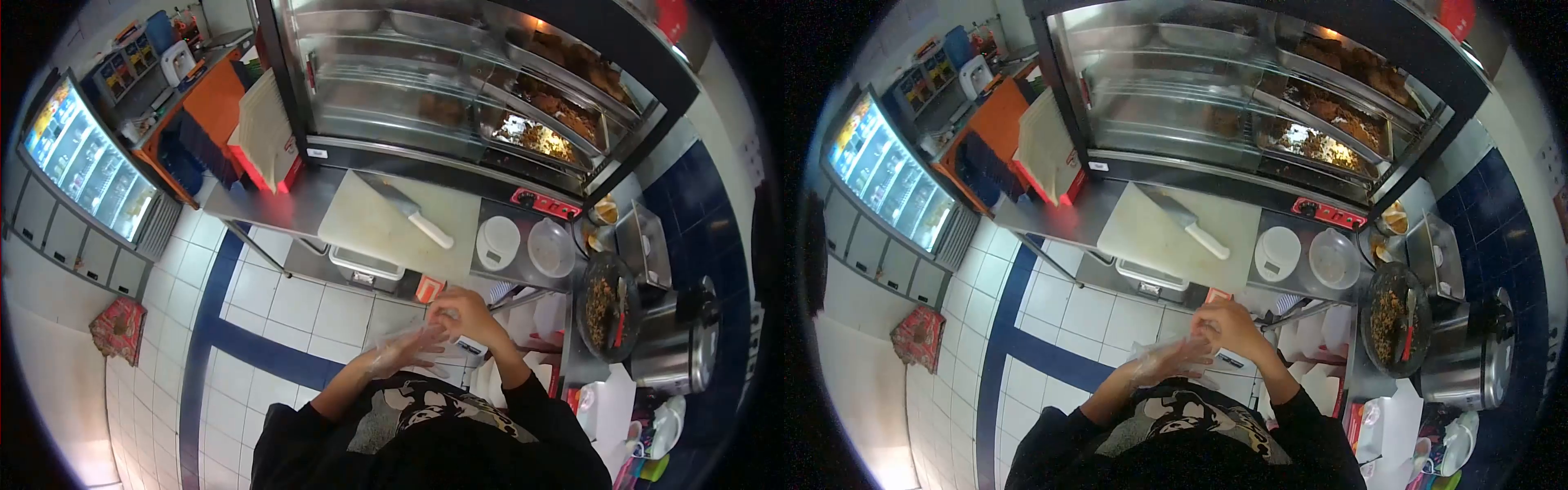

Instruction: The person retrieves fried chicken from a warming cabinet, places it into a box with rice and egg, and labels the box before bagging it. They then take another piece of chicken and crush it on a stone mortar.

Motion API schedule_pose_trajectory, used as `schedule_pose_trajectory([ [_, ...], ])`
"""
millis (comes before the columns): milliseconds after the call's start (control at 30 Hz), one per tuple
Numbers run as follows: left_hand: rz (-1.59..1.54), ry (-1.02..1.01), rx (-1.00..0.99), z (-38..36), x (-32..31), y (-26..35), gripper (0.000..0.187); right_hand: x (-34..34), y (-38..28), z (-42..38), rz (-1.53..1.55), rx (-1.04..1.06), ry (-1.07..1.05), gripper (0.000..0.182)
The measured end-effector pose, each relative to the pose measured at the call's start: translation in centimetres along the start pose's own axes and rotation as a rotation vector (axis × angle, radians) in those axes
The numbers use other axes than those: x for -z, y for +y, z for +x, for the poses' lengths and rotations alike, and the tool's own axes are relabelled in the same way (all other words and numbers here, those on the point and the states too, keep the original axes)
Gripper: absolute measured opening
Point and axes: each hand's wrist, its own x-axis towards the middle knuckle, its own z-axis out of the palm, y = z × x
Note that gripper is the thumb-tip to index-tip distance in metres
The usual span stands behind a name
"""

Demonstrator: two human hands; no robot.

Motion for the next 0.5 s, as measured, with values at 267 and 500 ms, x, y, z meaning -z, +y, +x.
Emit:
schedule_pose_trajectory([
  [267,-0.413,-0.091,-0.130,2.4,4.5,6.6,0.076,2.1,2.4,9.2,-0.161,0.009,0.259,0.009],
  [500,0.233,0.177,-0.308,-5.1,6.6,10.7,0.071,2.5,5.0,15.7,0.024,-0.083,0.189,0.005],
])
